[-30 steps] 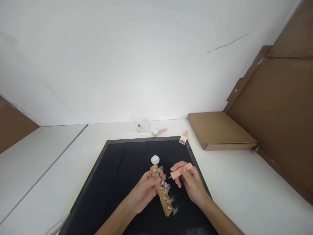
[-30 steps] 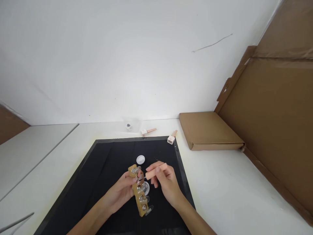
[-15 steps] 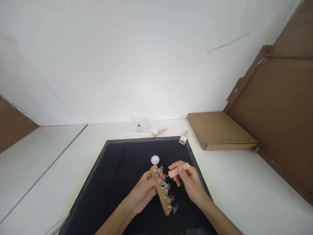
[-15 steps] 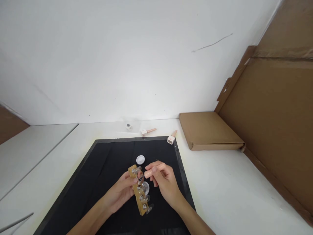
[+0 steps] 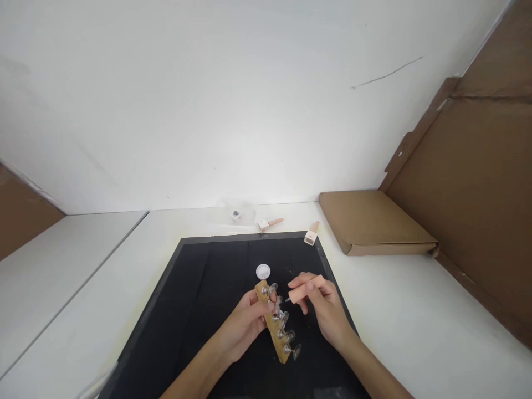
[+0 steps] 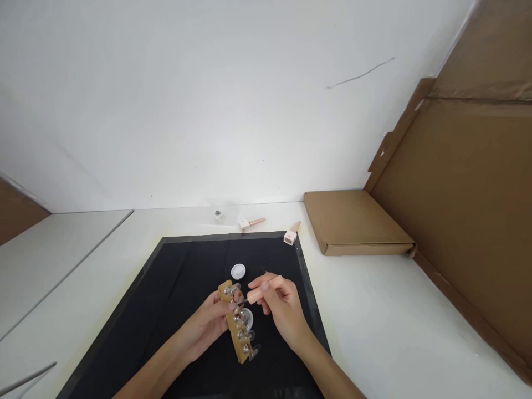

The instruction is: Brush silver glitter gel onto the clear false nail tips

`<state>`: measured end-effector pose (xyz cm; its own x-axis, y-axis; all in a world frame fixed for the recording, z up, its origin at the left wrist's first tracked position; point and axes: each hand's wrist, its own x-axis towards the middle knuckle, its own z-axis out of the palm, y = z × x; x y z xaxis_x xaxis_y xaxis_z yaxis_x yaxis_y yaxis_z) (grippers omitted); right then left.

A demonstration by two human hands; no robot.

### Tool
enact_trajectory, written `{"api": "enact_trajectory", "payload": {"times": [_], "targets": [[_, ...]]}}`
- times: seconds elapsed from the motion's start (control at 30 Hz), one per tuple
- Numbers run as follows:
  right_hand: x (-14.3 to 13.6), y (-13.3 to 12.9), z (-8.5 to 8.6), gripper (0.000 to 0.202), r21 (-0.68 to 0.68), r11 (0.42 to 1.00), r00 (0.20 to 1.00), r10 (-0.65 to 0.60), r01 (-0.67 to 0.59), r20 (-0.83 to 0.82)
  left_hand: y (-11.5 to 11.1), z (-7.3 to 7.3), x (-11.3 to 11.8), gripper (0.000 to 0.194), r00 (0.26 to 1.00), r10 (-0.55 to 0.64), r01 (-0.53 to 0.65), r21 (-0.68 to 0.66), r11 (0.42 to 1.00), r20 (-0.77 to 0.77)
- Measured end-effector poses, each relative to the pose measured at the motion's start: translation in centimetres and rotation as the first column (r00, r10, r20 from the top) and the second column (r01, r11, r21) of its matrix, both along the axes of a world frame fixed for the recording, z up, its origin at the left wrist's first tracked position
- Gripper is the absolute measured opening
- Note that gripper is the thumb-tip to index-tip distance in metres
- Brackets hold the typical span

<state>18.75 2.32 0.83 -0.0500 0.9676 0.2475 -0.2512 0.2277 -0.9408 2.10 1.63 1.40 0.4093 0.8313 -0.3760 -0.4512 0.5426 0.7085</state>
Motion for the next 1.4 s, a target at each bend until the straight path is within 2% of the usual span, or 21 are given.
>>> {"api": "enact_trajectory", "payload": {"times": [0.13,0.4,0.53,0.63,0.83,0.93,1.07,1.23,1.4], "targets": [[0.1,0.0,0.3,0.036,0.035,0.998,0.999,0.042,-0.043,0.034,0.1,0.0,0.1,0.024,0.999,0.022,-0.022,-0.002,1.0,-0.028],[0.1,-0.2,0.7,0.026,0.026,0.997,0.996,-0.068,0.067,0.059,-0.1,0.0,-0.2,0.02,1.0,0.005,-0.005,0.009,1.0,0.014],[0.1,-0.3,0.3,0.03,0.042,0.999,1.0,-0.017,0.017,-0.004,0.1,0.3,-0.1,0.021,1.0,0.028,-0.028,-0.012,1.0,0.005],[0.1,-0.3,0.4,0.031,0.053,0.998,1.0,0.026,-0.027,0.018,0.1,0.3,0.0,0.023,0.999,0.042,-0.042,-0.026,0.999,-0.009],[0.1,-0.4,1.1,0.022,0.091,0.995,0.995,-0.041,0.033,0.092,0.0,0.4,0.0,0.025,0.999,0.046,-0.045,-0.033,0.998,0.009],[0.1,-0.3,1.0,0.025,0.101,0.993,0.996,-0.061,0.054,0.071,0.1,0.5,0.0,0.024,0.999,0.042,-0.041,-0.035,0.999,0.014],[0.1,-0.3,0.9,0.035,0.102,0.995,1.0,0.002,-0.005,0.028,0.1,0.3,-0.2,0.024,0.999,0.042,-0.042,-0.042,0.998,0.001],[0.3,-0.3,1.2,0.02,0.071,0.996,0.992,0.053,-0.061,0.116,0.1,0.0,-0.1,0.022,1.0,0.029,-0.029,-0.018,0.999,-0.001],[0.4,-0.2,0.7,0.017,0.052,0.998,0.995,0.034,-0.039,0.094,0.3,0.4,0.0,0.024,0.999,0.054,-0.054,-0.029,0.998,-0.003]]}}
